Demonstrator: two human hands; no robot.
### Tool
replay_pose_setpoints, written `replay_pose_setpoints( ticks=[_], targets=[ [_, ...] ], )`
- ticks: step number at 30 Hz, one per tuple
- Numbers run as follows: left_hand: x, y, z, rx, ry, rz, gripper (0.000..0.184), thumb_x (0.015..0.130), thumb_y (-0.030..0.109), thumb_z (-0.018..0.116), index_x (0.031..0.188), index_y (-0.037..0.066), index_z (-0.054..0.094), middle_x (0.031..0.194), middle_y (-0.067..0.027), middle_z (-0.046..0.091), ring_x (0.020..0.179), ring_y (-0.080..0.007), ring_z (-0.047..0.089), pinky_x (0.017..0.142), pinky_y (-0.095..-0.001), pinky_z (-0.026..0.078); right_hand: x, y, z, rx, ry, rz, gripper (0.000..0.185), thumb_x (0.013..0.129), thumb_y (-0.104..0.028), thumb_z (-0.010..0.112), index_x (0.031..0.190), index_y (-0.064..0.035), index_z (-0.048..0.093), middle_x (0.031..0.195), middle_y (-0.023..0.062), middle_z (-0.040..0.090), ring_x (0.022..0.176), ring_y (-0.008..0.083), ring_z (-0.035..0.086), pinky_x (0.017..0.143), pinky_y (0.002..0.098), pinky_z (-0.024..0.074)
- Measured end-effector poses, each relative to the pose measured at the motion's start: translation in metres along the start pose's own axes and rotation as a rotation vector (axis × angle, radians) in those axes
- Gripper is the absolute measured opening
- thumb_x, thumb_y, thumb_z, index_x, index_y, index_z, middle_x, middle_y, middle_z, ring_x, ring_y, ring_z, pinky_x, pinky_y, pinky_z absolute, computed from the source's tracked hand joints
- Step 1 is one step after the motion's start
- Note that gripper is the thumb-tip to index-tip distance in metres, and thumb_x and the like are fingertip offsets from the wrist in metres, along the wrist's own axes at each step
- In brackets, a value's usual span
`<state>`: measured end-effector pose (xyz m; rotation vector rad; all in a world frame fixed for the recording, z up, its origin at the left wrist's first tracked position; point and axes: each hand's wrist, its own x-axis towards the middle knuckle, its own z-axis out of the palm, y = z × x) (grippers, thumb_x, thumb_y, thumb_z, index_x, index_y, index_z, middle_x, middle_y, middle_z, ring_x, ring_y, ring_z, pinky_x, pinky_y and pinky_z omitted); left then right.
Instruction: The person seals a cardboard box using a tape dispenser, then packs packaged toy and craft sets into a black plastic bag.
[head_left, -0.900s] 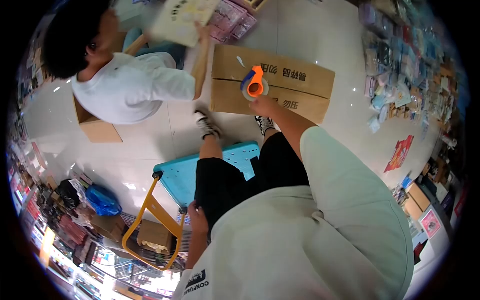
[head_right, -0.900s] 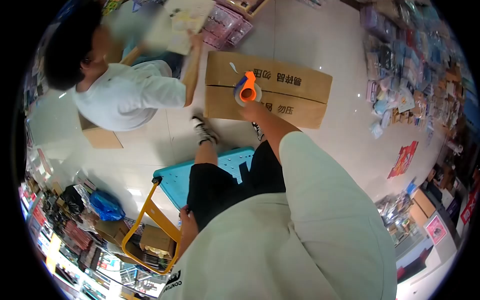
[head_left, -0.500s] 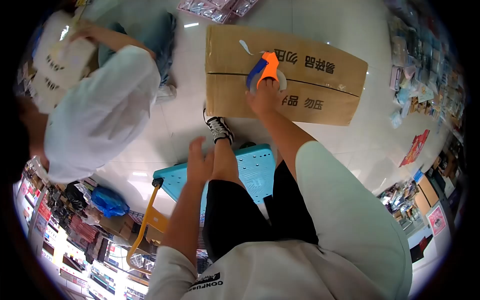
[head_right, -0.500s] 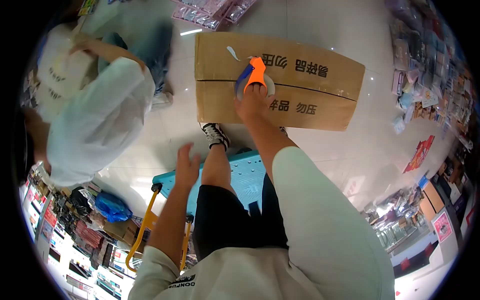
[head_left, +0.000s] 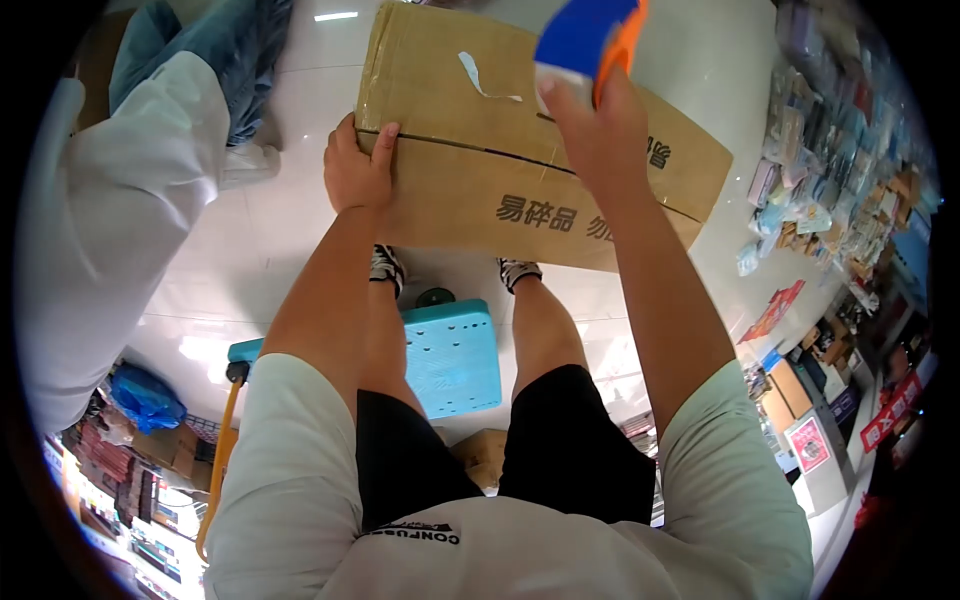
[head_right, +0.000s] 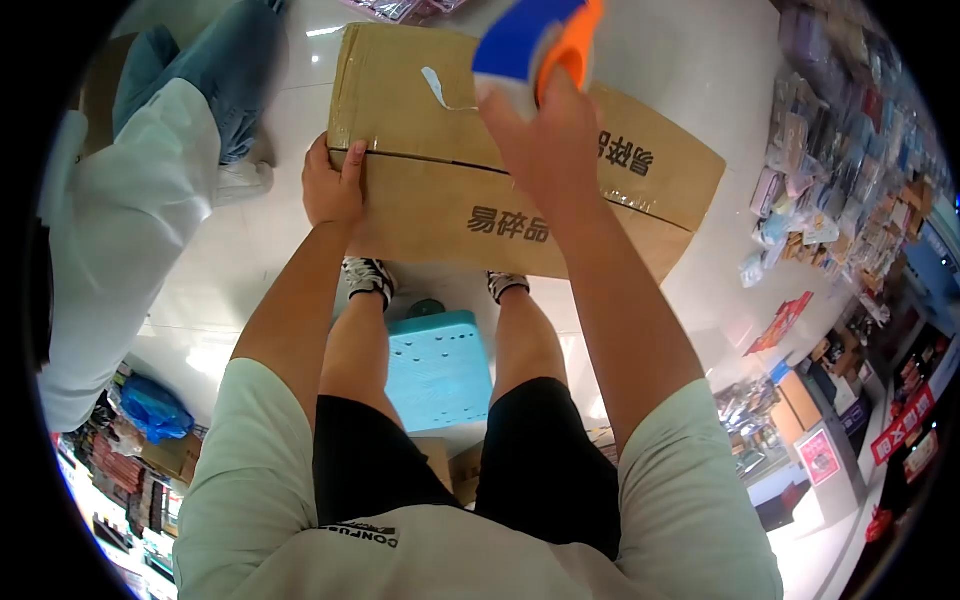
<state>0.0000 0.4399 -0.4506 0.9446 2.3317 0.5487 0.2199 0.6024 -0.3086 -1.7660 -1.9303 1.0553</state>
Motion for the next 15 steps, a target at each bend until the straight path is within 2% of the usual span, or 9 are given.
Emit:
replay_pose_setpoints(
  ticks=[2, 5, 8, 10, 13, 15],
  targets=[
    [0.001, 0.002, 0.002, -0.008, 0.028, 0.015, 0.073, 0.092, 0.065, 0.06, 0.135, 0.006, 0.057, 0.129, -0.017, 0.062, 0.12, -0.0382, 0.058, 0.1, -0.0477, 0.047, 0.041, -0.005, 0.01, -0.135, -0.09, -0.029, 0.046, 0.086, -0.036, 0.073, 0.115, -0.0016, 0.064, 0.097, 0.0135, 0.072, 0.09, 0.0242, 0.068, 0.089, 0.0375, 0.0504],
    [0.003, 0.003, 0.0, -0.004, 0.019, 0.027, 0.073, 0.093, 0.063, 0.059, 0.138, 0.005, 0.054, 0.128, -0.0176, 0.06, 0.119, -0.039, 0.057, 0.1, -0.049, 0.047, 0.068, -0.034, 0.019, -0.455, -0.432, 0.079, 0.055, 0.083, -0.041, 0.072, 0.12, -0.0022, 0.061, 0.098, 0.0142, 0.072, 0.097, 0.0289, 0.068, 0.104, 0.045, 0.0417],
    [0.002, 0.0, 0.001, -0.013, 0.025, 0.051, 0.069, 0.095, 0.057, 0.059, 0.138, 0.004, 0.054, 0.127, -0.0188, 0.06, 0.119, -0.0397, 0.057, 0.099, -0.049, 0.047, 0.039, 0.006, 0.042, -0.643, -0.403, 0.001, 0.063, 0.081, -0.044, 0.071, 0.127, -0.0038, 0.057, 0.102, 0.0146, 0.071, 0.104, 0.0327, 0.066, 0.112, 0.0543, 0.0306],
    [0.003, -0.001, 0.002, -0.02, 0.042, 0.078, 0.066, 0.096, 0.054, 0.059, 0.138, 0.003, 0.053, 0.128, -0.0196, 0.059, 0.118, -0.04, 0.057, 0.099, -0.0489, 0.048, 0.004, 0.016, 0.044, -0.636, -0.363, 0.061, 0.068, 0.082, -0.044, 0.072, 0.134, -0.0042, 0.053, 0.114, 0.0143, 0.069, 0.114, 0.0311, 0.063, 0.111, 0.0617, 0.0278],
    [0.006, 0.004, 0.002, -0.037, 0.041, 0.084, 0.064, 0.097, 0.051, 0.059, 0.143, 0.008, 0.051, 0.13, -0.019, 0.058, 0.119, -0.04, 0.057, 0.1, -0.0486, 0.048, -0.045, 0.039, 0.044, -0.644, -0.342, 0.183, 0.073, 0.08, -0.049, 0.074, 0.133, -0.003, 0.054, 0.123, 0.0132, 0.065, 0.121, 0.0289, 0.058, 0.111, 0.0643, 0.0242],
    [-0.002, 0.005, 0.002, -0.071, -0.001, 0.055, 0.064, 0.097, 0.052, 0.058, 0.148, 0.014, 0.049, 0.132, -0.0182, 0.058, 0.121, -0.0391, 0.057, 0.101, -0.0484, 0.048, -0.07, 0.069, 0.045, -0.669, -0.299, 0.092, 0.081, 0.077, -0.055, 0.077, 0.134, -0.0024, 0.053, 0.127, 0.0131, 0.062, 0.125, 0.0287, 0.055, 0.112, 0.0656, 0.0218]
  ],
)
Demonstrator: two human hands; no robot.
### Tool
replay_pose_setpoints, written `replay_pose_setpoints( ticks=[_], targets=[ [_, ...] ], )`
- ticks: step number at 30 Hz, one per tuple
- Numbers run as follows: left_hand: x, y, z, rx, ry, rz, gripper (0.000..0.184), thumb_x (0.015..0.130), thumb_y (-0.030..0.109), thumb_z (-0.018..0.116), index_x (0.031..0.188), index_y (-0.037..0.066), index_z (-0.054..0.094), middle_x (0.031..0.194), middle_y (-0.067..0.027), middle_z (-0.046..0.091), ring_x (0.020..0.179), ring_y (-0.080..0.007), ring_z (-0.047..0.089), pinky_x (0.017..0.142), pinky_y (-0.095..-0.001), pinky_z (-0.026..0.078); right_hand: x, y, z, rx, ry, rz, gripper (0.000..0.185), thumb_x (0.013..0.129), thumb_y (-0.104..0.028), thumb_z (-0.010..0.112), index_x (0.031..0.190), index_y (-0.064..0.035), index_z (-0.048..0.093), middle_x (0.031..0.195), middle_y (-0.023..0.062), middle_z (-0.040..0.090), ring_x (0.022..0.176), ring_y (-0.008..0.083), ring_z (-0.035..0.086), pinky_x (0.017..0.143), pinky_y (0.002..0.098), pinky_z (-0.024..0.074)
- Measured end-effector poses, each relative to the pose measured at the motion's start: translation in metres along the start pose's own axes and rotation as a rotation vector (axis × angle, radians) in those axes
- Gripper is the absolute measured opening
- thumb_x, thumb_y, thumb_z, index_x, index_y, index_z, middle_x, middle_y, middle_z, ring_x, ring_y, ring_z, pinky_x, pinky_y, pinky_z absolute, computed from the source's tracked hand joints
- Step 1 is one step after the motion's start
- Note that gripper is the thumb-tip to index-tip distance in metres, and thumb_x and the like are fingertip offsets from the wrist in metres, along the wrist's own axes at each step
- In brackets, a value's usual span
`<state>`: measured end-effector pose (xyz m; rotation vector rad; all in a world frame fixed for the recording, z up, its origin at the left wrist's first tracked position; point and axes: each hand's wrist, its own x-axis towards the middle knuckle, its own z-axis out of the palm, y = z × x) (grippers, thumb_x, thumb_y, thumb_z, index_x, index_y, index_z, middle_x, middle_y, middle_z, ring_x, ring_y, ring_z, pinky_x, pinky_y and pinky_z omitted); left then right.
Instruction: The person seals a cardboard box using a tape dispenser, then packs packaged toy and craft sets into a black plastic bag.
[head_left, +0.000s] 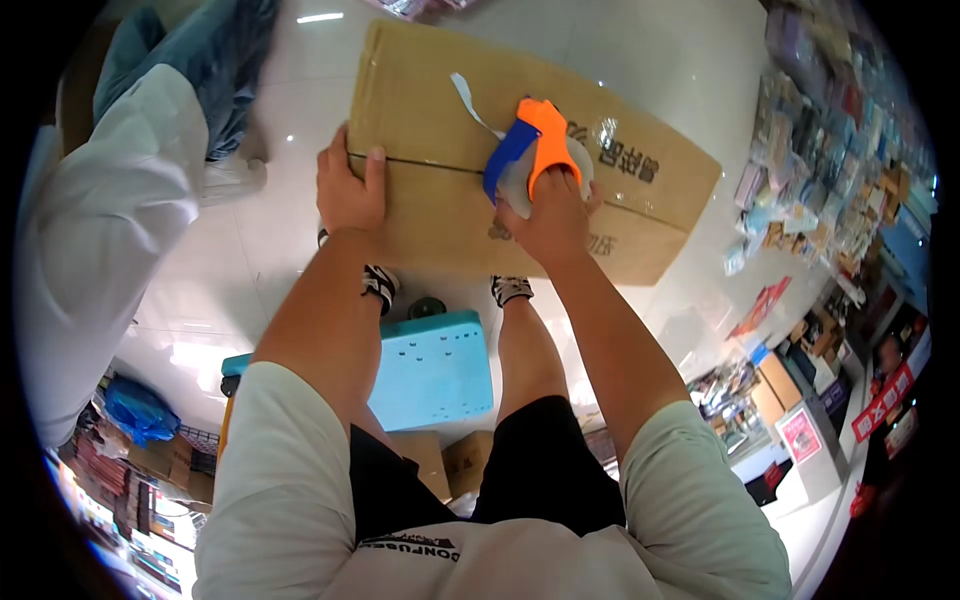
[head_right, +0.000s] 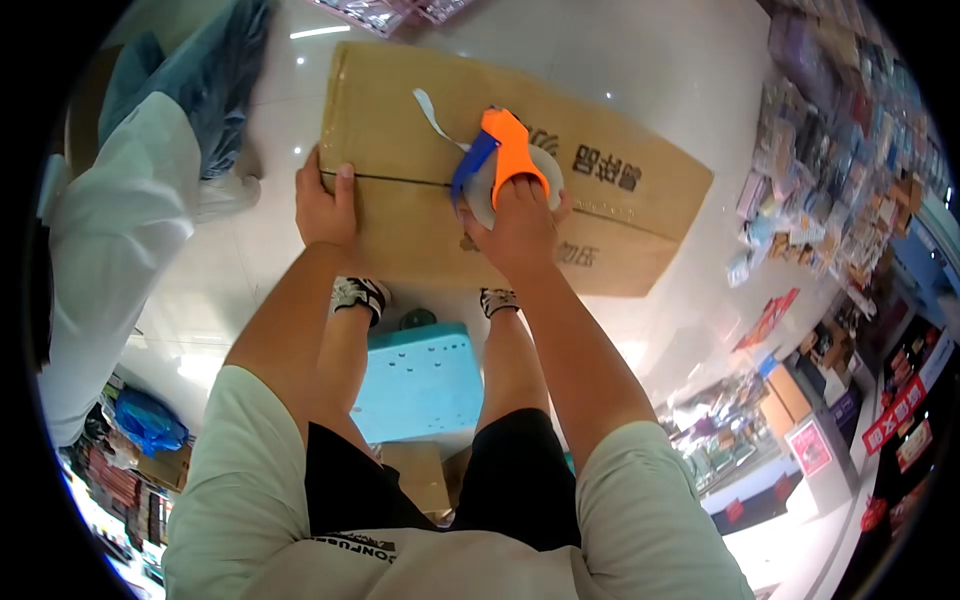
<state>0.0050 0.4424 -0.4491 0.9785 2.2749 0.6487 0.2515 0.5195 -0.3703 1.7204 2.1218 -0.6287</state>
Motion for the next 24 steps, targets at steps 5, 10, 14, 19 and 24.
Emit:
replay_pose_setpoints(
  ticks=[5, 10, 14, 19, 24],
  targets=[
    [0.001, 0.001, -0.001, 0.028, -0.014, -0.016, 0.063, 0.098, 0.054, 0.057, 0.149, 0.017, 0.048, 0.133, -0.0163, 0.058, 0.121, -0.0376, 0.059, 0.101, -0.0472, 0.049, 0.0, -0.005, -0.004, 0.052, 0.018, 0.028, 0.093, 0.073, -0.066, 0.078, 0.134, -0.001, 0.052, 0.129, 0.0145, 0.058, 0.128, 0.0306, 0.052, 0.112, 0.0658, 0.0204],
    [-0.006, -0.004, -0.002, 0.053, 0.021, 0.002, 0.065, 0.097, 0.055, 0.057, 0.148, 0.017, 0.049, 0.131, -0.017, 0.058, 0.12, -0.0381, 0.058, 0.101, -0.0465, 0.048, -0.001, -0.024, 0.008, 0.126, 0.198, 0.118, 0.086, 0.079, -0.064, 0.074, 0.131, 0.0011, 0.053, 0.126, 0.0159, 0.061, 0.125, 0.032, 0.055, 0.114, 0.0667, 0.0193],
    [0.002, -0.011, -0.002, -0.031, -0.042, -0.006, 0.067, 0.096, 0.053, 0.06, 0.147, 0.011, 0.047, 0.13, -0.021, 0.057, 0.121, -0.0379, 0.057, 0.102, -0.0457, 0.047, 0.002, -0.019, 0.017, 0.138, 0.19, 0.111, 0.074, 0.084, -0.055, 0.07, 0.13, 0.0027, 0.056, 0.115, 0.0147, 0.067, 0.115, 0.0318, 0.061, 0.115, 0.0681, 0.0184],
    [0.039, -0.031, 0.005, -0.323, -0.127, 0.18, 0.078, 0.092, 0.045, 0.07, 0.144, -0.005, 0.04, 0.132, -0.0277, 0.051, 0.123, -0.0384, 0.053, 0.107, -0.0447, 0.042, -0.007, 0.022, -0.006, 0.186, 0.145, -0.316, 0.064, 0.085, -0.049, 0.068, 0.12, 0.0041, 0.062, 0.106, 0.0129, 0.068, 0.108, 0.0317, 0.063, 0.115, 0.0674, 0.0198],
    [0.064, 0.038, -0.001, 0.197, 0.301, 0.819, 0.079, 0.087, 0.04, 0.079, 0.141, -0.006, 0.043, 0.136, -0.0228, 0.052, 0.125, -0.0363, 0.052, 0.11, -0.0434, 0.04, -0.013, 0.088, -0.036, 0.252, -0.023, -0.543, 0.058, 0.081, -0.046, 0.072, 0.11, 0.0025, 0.063, 0.102, 0.0157, 0.07, 0.103, 0.0302, 0.066, 0.114, 0.0547, 0.0318]
  ],
)
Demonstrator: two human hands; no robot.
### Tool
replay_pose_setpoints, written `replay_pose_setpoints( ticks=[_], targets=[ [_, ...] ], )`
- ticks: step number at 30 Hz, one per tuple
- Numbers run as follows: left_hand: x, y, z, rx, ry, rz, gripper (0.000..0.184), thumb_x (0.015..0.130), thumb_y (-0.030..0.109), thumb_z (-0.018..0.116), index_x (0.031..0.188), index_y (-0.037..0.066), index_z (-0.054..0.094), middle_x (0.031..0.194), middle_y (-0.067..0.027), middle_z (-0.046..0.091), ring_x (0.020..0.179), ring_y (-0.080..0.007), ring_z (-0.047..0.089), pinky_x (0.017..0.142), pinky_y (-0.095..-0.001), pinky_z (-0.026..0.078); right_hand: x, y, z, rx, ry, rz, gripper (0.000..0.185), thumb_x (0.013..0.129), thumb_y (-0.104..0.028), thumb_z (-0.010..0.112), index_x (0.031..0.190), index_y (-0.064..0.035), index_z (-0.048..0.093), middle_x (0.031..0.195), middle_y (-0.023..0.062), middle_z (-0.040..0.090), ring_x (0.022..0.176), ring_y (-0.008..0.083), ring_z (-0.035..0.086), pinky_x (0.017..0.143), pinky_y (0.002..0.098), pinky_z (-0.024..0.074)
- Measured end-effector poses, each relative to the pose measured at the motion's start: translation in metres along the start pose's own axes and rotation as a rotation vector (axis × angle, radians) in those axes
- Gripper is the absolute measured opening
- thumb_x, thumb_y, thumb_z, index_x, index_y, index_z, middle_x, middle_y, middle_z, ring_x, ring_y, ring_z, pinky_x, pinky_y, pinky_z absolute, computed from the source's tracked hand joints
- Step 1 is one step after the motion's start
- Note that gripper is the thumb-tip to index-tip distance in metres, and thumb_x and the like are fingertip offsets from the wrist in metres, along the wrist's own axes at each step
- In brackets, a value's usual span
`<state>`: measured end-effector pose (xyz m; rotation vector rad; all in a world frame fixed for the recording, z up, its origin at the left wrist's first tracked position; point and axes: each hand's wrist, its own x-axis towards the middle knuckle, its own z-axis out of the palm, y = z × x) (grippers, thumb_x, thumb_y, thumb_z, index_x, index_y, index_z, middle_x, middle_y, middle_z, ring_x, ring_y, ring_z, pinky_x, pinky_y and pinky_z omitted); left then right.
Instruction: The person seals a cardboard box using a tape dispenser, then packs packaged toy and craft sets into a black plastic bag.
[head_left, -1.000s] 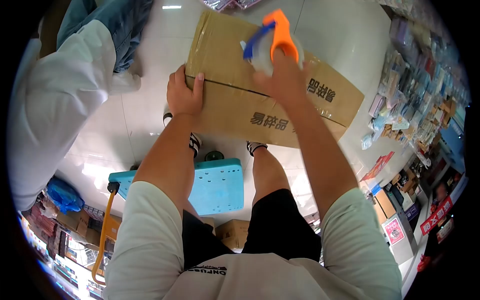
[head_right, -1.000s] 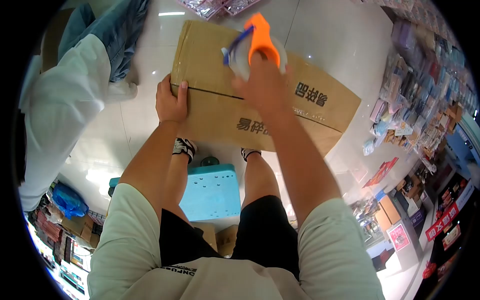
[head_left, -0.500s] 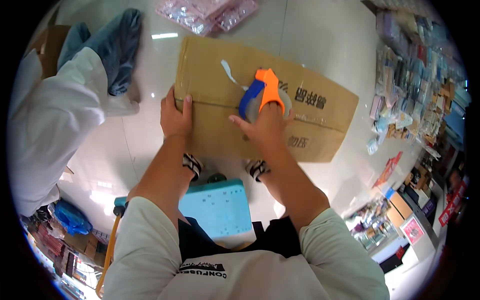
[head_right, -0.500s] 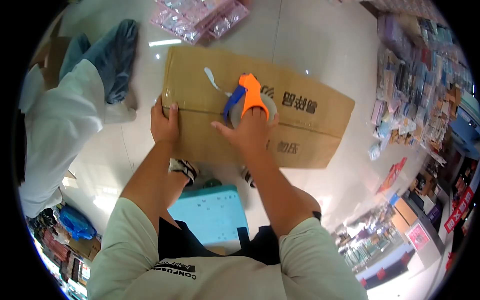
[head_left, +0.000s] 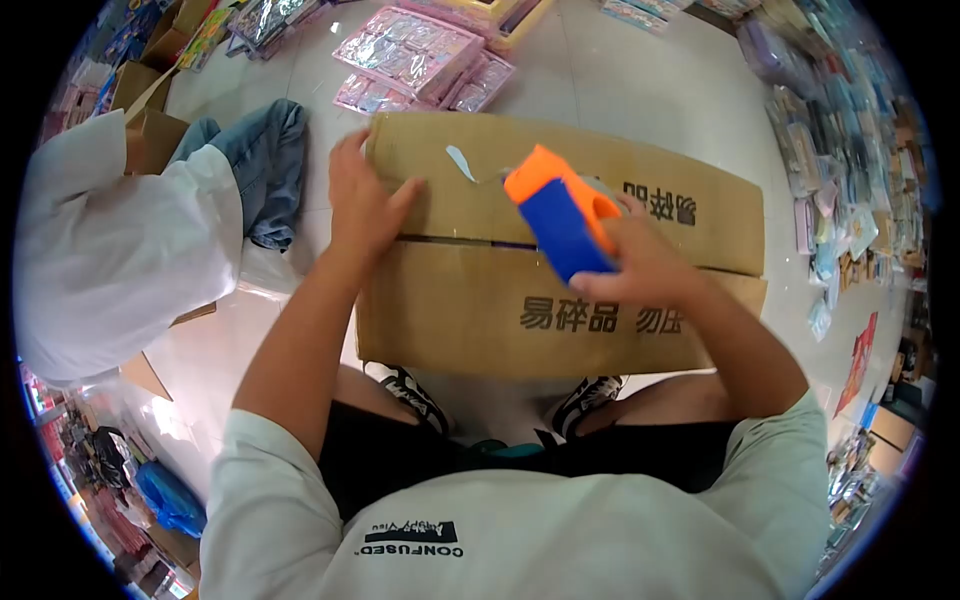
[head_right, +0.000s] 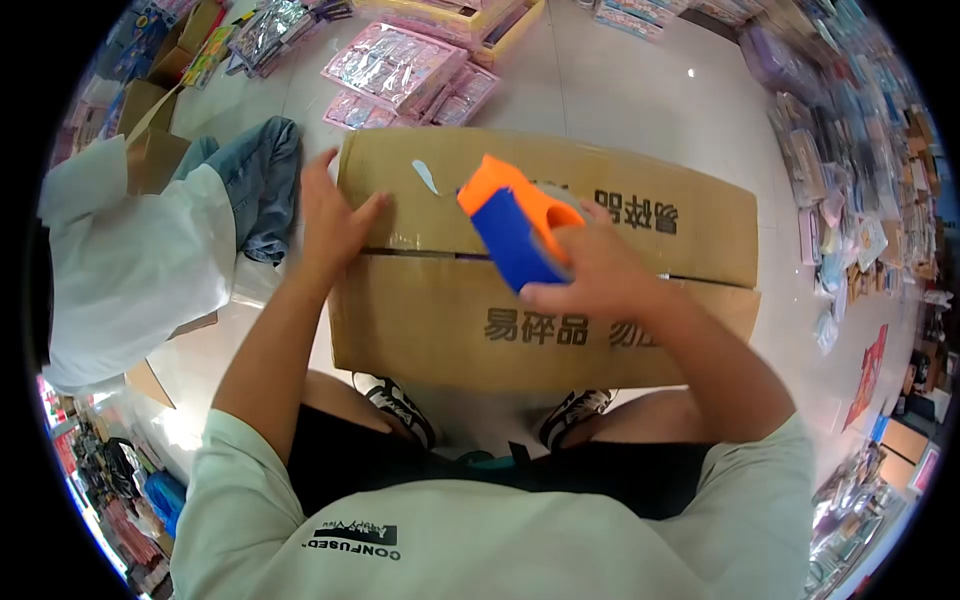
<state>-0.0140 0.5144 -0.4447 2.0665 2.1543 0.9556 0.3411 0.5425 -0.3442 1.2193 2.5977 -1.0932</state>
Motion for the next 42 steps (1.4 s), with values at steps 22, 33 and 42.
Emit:
replay_pose_setpoints(
  ticks=[22, 33, 42],
  targets=[
    [-0.01, 0.09, -0.103, -1.546, -1.089, -0.517, 0.04, 0.106, 0.041, 0.054, 0.122, 0.007, 0.065, 0.105, -0.0038, 0.074, 0.089, -0.0138, 0.07, 0.073, -0.0252, 0.053, -0.042, -0.02, -0.022, 1.157, -0.504, -0.241, 0.075, 0.084, -0.056, 0.073, 0.125, 0.0061, 0.061, 0.085, 0.0152, 0.072, 0.077, 0.0228, 0.071, 0.076, 0.034, 0.0578],
    [-0.008, 0.087, -0.1, -1.666, -0.943, -0.452, 0.033, 0.099, 0.026, 0.068, 0.125, 0.005, 0.062, 0.113, -0.0061, 0.071, 0.1, -0.0171, 0.07, 0.083, -0.0292, 0.053, -0.045, -0.038, -0.02, 1.102, -0.329, -0.235, 0.074, 0.088, -0.052, 0.07, 0.134, 0.0044, 0.056, 0.107, 0.0156, 0.07, 0.091, 0.0212, 0.07, 0.082, 0.034, 0.0563],
    [0.006, 0.089, -0.097, -1.521, -1.178, -0.437, 0.042, 0.105, 0.037, 0.048, 0.133, 0.007, 0.059, 0.124, -0.0059, 0.068, 0.106, -0.0224, 0.069, 0.084, -0.0304, 0.053, -0.047, -0.036, -0.017, 1.146, -0.267, -0.158, 0.074, 0.086, -0.052, 0.07, 0.133, 0.0039, 0.057, 0.101, 0.0136, 0.071, 0.086, 0.0195, 0.069, 0.077, 0.0309, 0.0551]
  ],
)
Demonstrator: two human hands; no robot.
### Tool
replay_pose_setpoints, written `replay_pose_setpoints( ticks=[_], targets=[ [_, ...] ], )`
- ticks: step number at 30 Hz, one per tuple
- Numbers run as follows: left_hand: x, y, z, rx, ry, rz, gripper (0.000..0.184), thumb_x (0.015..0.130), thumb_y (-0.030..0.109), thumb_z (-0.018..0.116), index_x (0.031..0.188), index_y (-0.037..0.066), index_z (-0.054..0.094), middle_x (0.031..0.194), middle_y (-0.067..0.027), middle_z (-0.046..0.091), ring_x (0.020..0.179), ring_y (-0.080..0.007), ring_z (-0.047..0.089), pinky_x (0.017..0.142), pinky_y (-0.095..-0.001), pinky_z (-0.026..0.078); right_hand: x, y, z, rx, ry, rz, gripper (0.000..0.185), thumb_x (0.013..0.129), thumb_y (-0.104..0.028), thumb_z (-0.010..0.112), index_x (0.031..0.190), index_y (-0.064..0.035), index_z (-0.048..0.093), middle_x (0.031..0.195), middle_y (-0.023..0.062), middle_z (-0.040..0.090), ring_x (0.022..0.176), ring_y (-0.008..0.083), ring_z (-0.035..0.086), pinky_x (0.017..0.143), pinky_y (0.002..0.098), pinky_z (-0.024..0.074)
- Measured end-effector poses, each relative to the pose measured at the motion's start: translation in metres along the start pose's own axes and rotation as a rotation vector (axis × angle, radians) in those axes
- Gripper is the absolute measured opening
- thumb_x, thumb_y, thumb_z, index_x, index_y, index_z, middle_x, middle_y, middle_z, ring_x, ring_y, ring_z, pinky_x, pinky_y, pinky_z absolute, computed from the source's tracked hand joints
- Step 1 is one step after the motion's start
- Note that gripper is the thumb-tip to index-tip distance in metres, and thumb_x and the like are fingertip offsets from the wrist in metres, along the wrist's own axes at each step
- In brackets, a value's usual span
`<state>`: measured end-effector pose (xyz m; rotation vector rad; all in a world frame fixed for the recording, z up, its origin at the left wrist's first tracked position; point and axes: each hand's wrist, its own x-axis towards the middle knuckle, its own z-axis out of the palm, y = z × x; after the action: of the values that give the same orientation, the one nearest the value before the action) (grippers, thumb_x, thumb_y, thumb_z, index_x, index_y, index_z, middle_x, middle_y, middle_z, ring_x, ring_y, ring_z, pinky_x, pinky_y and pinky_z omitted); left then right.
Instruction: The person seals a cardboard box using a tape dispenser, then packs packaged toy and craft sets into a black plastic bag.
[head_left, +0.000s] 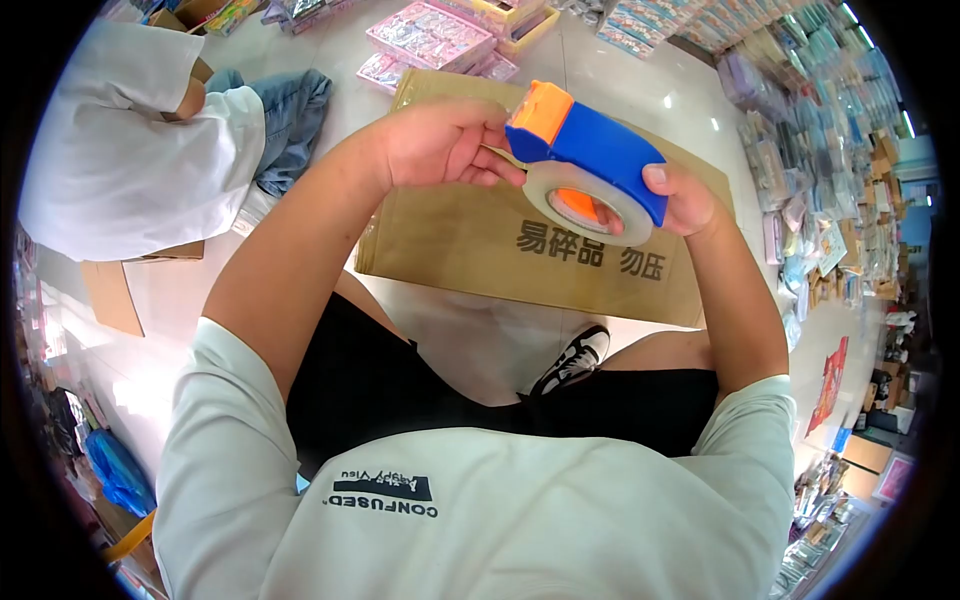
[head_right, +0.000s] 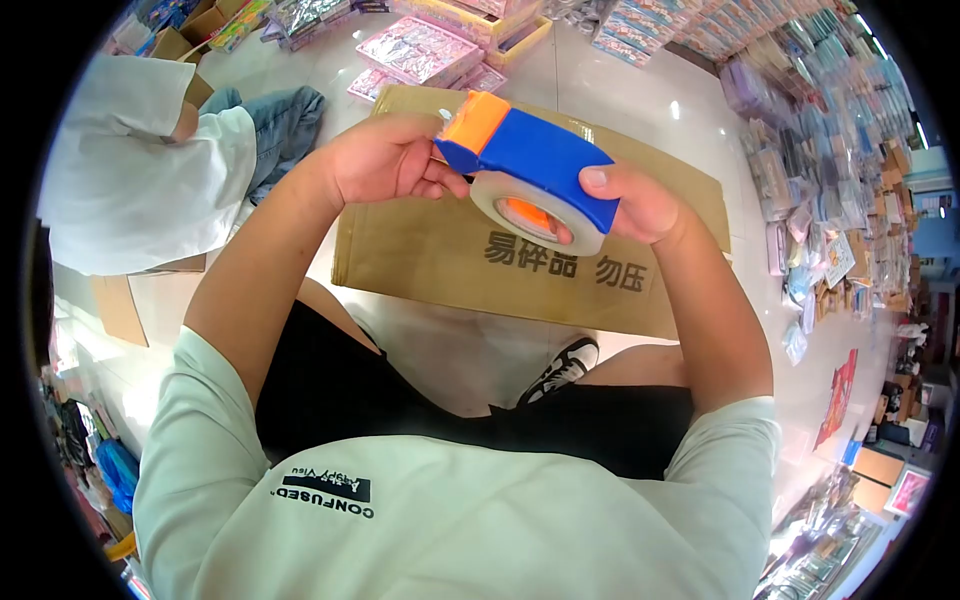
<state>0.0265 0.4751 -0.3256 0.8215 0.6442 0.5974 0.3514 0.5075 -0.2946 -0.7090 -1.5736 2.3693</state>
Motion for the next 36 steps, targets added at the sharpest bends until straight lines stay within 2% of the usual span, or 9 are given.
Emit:
replay_pose_setpoints(
  ticks=[5, 10, 14, 20, 25, 29, 32, 34, 36],
  targets=[
    [0.003, 0.009, 0.019, 0.025, 0.003, -0.057, 0.045, 0.103, 0.046, 0.052, 0.131, 0.012, 0.061, 0.122, -0.0025, 0.068, 0.105, -0.0187, 0.068, 0.08, -0.0303, 0.049, -0.012, -0.002, -0.001, -0.285, 0.171, 0.127, 0.074, 0.078, -0.05, 0.077, 0.127, 0.0035, 0.063, 0.104, 0.0129, 0.072, 0.088, 0.0179, 0.07, 0.079, 0.03, 0.0551],
    [0.011, 0.002, 0.04, 0.061, 0.126, -0.043, 0.046, 0.1, 0.052, 0.059, 0.128, 0.015, 0.063, 0.116, 0.0032, 0.07, 0.102, -0.0112, 0.065, 0.08, -0.0287, 0.045, -0.02, 0.019, -0.019, -0.21, 0.299, 0.018, 0.076, 0.07, -0.049, 0.083, 0.123, 0.0031, 0.065, 0.101, 0.0091, 0.072, 0.085, 0.016, 0.07, 0.076, 0.0291, 0.055],
    [0.016, 0.001, 0.052, 0.029, 0.107, 0.01, 0.046, 0.094, 0.056, 0.068, 0.118, 0.017, 0.065, 0.11, 0.004, 0.07, 0.101, -0.0113, 0.062, 0.084, -0.0297, 0.042, -0.026, 0.008, -0.022, -0.143, 0.196, 0.035, 0.078, 0.07, -0.048, 0.083, 0.125, 0.0047, 0.064, 0.104, 0.0093, 0.072, 0.086, 0.0152, 0.069, 0.076, 0.0277, 0.0557],
    [0.026, -0.004, 0.059, 0.011, 0.052, 0.004, 0.055, 0.094, 0.06, 0.066, 0.123, 0.012, 0.064, 0.113, 0.0004, 0.07, 0.106, -0.0136, 0.063, 0.09, -0.0331, 0.047, -0.044, -0.006, -0.029, -0.238, 0.214, 0.028, 0.077, 0.071, -0.047, 0.084, 0.125, 0.0048, 0.064, 0.104, 0.0082, 0.071, 0.086, 0.0155, 0.068, 0.079, 0.0285, 0.0549],
    [0.043, -0.013, 0.049, 0.013, 0.045, 0.036, 0.058, 0.1, 0.057, 0.058, 0.135, 0.011, 0.058, 0.127, -0.004, 0.066, 0.114, -0.0197, 0.063, 0.1, -0.0403, 0.047, -0.05, -0.001, -0.038, -0.335, 0.299, 0.007, 0.075, 0.072, -0.045, 0.084, 0.125, 0.0032, 0.065, 0.101, 0.0067, 0.071, 0.085, 0.0152, 0.067, 0.083, 0.029, 0.0527],
    [0.051, -0.011, 0.035, -0.24, -0.062, 0.014, 0.061, 0.105, 0.055, 0.047, 0.142, 0.008, 0.053, 0.136, -0.0076, 0.063, 0.119, -0.0242, 0.061, 0.105, -0.0456, 0.045, -0.05, -0.014, -0.034, -0.27, 0.223, 0.048, 0.072, 0.074, -0.044, 0.083, 0.125, 0.0021, 0.065, 0.101, 0.0072, 0.072, 0.085, 0.0145, 0.067, 0.083, 0.0292, 0.0531],
    [0.046, -0.01, 0.038, -0.19, -0.052, 0.132, 0.061, 0.107, 0.051, 0.042, 0.144, 0.004, 0.05, 0.139, -0.0106, 0.061, 0.122, -0.0268, 0.06, 0.107, -0.0472, 0.044, -0.049, -0.021, -0.033, -0.276, 0.145, 0.065, 0.07, 0.075, -0.043, 0.083, 0.126, 0.0018, 0.065, 0.101, 0.0073, 0.072, 0.086, 0.0145, 0.068, 0.084, 0.0295, 0.0532],
    [0.043, -0.015, 0.031, -0.166, -0.085, 0.162, 0.056, 0.107, 0.044, 0.045, 0.143, 0.002, 0.051, 0.139, -0.0118, 0.061, 0.124, -0.0272, 0.06, 0.107, -0.0479, 0.044, -0.05, -0.031, -0.026, -0.305, 0.097, 0.092, 0.07, 0.075, -0.042, 0.083, 0.126, 0.0015, 0.065, 0.103, 0.007, 0.072, 0.089, 0.0147, 0.067, 0.084, 0.0297, 0.0533],
    [0.039, -0.017, 0.027, -0.144, -0.137, 0.194, 0.052, 0.106, 0.039, 0.049, 0.141, 0.001, 0.052, 0.138, -0.012, 0.061, 0.124, -0.0265, 0.06, 0.106, -0.0468, 0.045, -0.046, -0.03, -0.023, -0.362, 0.125, 0.035, 0.08, 0.07, -0.047, 0.085, 0.128, 0.0042, 0.063, 0.103, 0.0073, 0.071, 0.087, 0.0139, 0.067, 0.079, 0.0272, 0.0538]
  ],
)
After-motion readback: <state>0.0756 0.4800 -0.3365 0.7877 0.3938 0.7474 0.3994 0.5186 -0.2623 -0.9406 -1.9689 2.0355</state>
